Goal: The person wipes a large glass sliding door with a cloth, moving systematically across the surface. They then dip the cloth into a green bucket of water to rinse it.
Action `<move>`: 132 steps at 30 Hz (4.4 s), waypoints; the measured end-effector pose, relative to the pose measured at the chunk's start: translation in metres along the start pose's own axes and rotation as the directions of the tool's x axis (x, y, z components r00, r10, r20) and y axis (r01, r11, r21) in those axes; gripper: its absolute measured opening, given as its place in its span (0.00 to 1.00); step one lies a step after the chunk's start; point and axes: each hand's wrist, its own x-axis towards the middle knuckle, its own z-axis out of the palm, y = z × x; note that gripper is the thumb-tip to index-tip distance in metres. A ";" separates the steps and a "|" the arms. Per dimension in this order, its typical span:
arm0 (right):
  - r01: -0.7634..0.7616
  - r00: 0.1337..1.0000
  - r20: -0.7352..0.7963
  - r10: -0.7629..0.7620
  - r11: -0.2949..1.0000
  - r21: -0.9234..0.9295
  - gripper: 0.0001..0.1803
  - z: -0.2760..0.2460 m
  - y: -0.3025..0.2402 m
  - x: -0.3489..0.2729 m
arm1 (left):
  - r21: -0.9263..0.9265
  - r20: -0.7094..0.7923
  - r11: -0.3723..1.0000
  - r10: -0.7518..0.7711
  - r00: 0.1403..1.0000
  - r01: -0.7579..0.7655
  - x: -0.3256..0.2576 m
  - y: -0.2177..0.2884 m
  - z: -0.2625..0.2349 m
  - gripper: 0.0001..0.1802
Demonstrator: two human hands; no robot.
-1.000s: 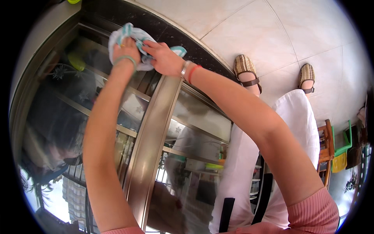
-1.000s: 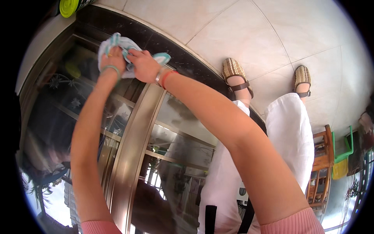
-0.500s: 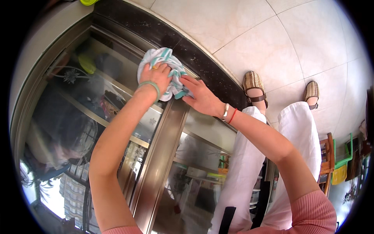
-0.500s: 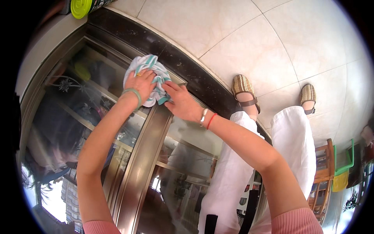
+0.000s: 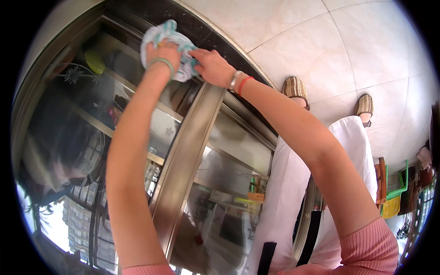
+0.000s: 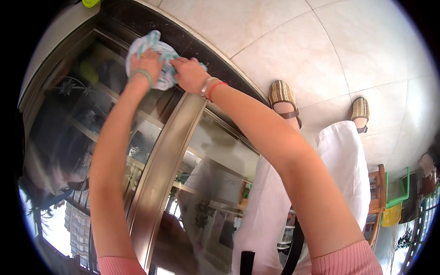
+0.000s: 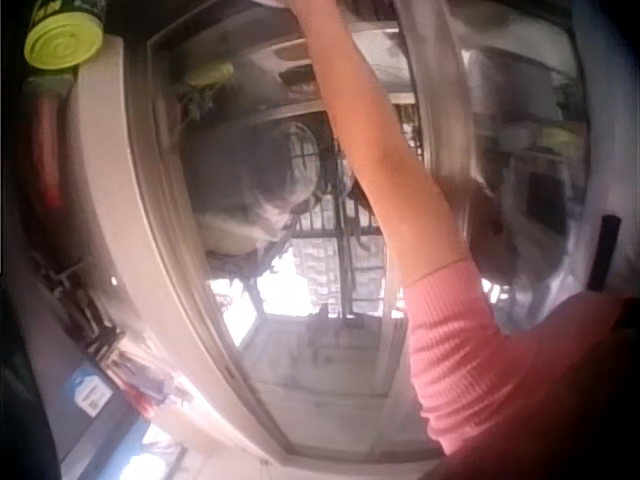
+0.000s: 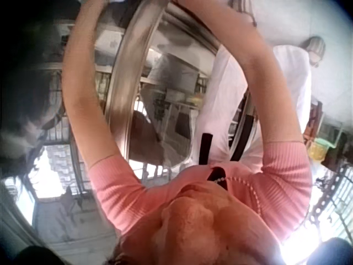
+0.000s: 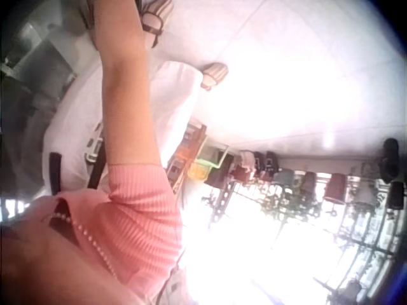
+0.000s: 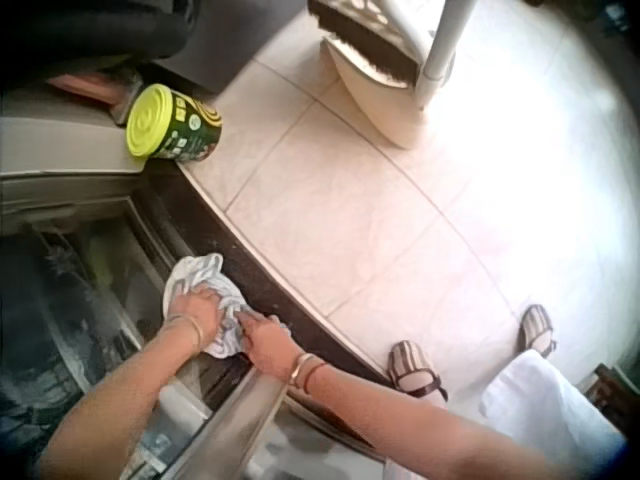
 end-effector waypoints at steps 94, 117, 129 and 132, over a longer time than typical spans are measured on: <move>0.446 0.878 0.174 -0.446 0.894 0.043 0.23 0.073 -0.561 -0.159 | -0.374 0.533 -0.707 -0.693 0.485 -0.600 -0.591 0.060 -0.121 0.23; 0.520 0.818 0.088 -0.568 0.797 0.306 0.27 0.084 -0.557 -0.154 | -0.332 0.455 -0.758 -0.651 0.608 -0.562 -0.569 0.056 -0.121 0.32; 0.315 0.947 0.069 -0.313 0.949 -0.022 0.16 0.067 -0.380 -0.134 | -0.939 -0.159 0.330 -0.658 0.736 0.092 -0.539 0.016 -0.147 0.37; -0.002 0.967 0.215 -0.136 0.842 0.540 0.17 0.067 -0.438 -0.169 | -0.884 -0.148 0.428 -0.638 0.756 0.188 -0.536 -0.006 -0.156 0.38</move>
